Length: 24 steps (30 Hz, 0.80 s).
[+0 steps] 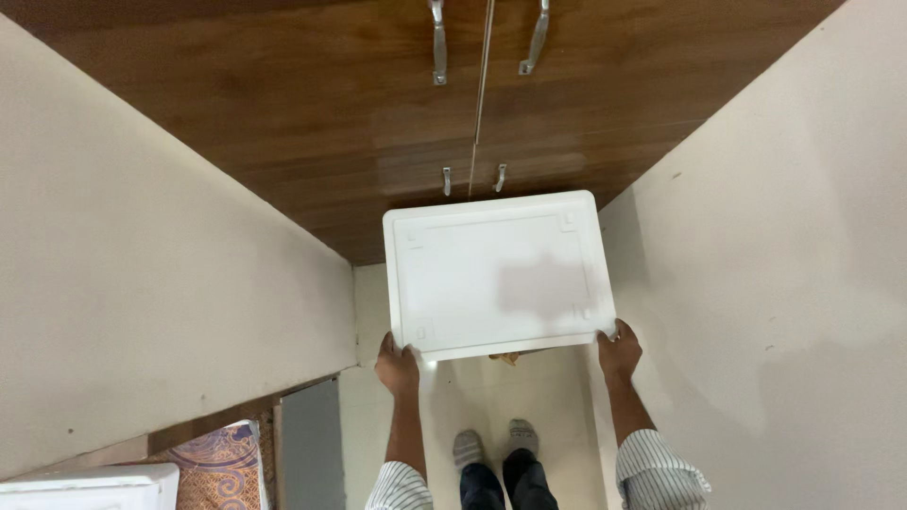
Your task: The person assembles a white collapsible plastic crate by unfolding its sides and inserting a frame piece. They manipulate the crate's hinged panels and secure the frame into place.
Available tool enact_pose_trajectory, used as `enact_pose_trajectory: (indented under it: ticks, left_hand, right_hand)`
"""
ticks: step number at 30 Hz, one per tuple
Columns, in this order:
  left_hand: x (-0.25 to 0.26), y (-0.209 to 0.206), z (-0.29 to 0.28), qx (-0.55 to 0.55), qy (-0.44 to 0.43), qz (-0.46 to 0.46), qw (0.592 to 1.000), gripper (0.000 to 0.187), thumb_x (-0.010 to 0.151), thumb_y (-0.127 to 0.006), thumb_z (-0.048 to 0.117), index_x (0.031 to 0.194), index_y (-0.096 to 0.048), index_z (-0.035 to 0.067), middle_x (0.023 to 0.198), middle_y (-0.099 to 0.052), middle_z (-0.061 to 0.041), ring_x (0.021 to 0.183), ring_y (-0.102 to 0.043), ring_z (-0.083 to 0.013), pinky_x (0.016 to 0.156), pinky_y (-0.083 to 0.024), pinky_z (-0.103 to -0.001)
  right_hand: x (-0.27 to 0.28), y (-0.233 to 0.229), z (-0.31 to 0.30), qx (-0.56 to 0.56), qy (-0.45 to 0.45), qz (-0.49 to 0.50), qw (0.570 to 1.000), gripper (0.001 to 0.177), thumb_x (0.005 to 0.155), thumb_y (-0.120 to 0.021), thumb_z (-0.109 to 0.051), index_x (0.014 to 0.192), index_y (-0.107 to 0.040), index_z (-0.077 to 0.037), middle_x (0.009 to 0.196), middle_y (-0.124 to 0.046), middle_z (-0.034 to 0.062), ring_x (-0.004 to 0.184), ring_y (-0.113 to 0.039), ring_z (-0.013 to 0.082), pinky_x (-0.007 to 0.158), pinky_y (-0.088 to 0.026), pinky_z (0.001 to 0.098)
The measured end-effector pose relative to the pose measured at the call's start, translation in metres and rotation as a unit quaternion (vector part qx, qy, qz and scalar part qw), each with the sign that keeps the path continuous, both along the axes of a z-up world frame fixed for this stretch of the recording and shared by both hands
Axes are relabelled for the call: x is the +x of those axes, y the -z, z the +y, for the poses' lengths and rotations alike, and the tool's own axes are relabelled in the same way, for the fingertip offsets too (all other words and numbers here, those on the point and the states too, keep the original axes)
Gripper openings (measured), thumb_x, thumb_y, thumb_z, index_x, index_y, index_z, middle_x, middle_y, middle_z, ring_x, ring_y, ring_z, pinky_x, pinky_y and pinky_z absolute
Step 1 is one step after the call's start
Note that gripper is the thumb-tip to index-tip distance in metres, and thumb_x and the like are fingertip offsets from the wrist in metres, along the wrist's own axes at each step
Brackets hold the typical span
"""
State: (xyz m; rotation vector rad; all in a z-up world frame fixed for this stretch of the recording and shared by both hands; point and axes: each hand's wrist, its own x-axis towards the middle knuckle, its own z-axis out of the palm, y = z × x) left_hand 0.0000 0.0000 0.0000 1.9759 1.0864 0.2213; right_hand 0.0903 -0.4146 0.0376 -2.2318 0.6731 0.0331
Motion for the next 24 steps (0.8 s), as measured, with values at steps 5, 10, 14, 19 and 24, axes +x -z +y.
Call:
enact_pose_trajectory:
  ticks: [5, 10, 14, 19, 24]
  left_hand:
    - [0.009, -0.024, 0.009, 0.007, 0.049, -0.038, 0.998, 0.051, 0.088, -0.069, -0.003, 0.138, -0.060, -0.002, 0.138, -0.063, -0.021, 0.124, -0.066, -0.0320, 0.107, -0.054, -0.037]
    - [0.012, -0.033, 0.012, -0.028, 0.058, -0.075, 0.995, 0.054, 0.089, -0.071, 0.003, 0.141, -0.056, -0.004, 0.141, -0.060, -0.022, 0.129, -0.062, -0.0320, 0.109, -0.050, -0.037]
    - [0.009, -0.027, 0.015, -0.052, 0.063, -0.102, 0.991, 0.058, 0.090, -0.071, 0.007, 0.144, -0.051, -0.005, 0.145, -0.057, -0.024, 0.136, -0.055, -0.0330, 0.114, -0.044, -0.038]
    - [0.012, -0.022, 0.016, -0.057, 0.065, -0.119, 0.989, 0.061, 0.090, -0.070, 0.010, 0.145, -0.048, -0.005, 0.146, -0.056, -0.024, 0.137, -0.055, -0.0334, 0.113, -0.045, -0.037]
    - [0.029, -0.029, 0.016, -0.035, 0.080, -0.115, 0.990, 0.064, 0.092, -0.070, 0.011, 0.148, -0.045, -0.006, 0.146, -0.056, -0.027, 0.136, -0.055, -0.0375, 0.113, -0.044, -0.039]
  right_hand:
    - [0.006, -0.012, 0.016, -0.044, -0.031, -0.072, 0.996, 0.058, 0.084, -0.079, -0.013, 0.137, -0.063, 0.003, 0.139, -0.064, 0.0221, 0.127, -0.062, 0.0349, 0.109, -0.048, 0.0399]
    - [0.016, -0.011, 0.048, 0.083, -0.044, -0.066, 0.993, 0.054, 0.087, -0.076, -0.012, 0.138, -0.064, -0.002, 0.138, -0.066, 0.0186, 0.125, -0.064, 0.0309, 0.109, -0.050, 0.0386]
    - [0.033, -0.005, 0.085, 0.195, -0.086, -0.082, 0.974, 0.048, 0.089, -0.075, -0.007, 0.136, -0.063, -0.001, 0.139, -0.064, 0.0171, 0.129, -0.062, 0.0281, 0.112, -0.049, 0.0361]
    - [0.062, 0.005, 0.134, 0.265, -0.175, -0.080, 0.945, 0.045, 0.092, -0.073, -0.005, 0.135, -0.062, 0.000, 0.140, -0.064, 0.0163, 0.132, -0.060, 0.0245, 0.112, -0.048, 0.0338]
    - [0.101, 0.004, 0.184, 0.242, -0.287, -0.115, 0.920, 0.046, 0.090, -0.075, -0.010, 0.133, -0.064, -0.001, 0.136, -0.068, 0.0150, 0.127, -0.065, 0.0235, 0.109, -0.051, 0.0334]
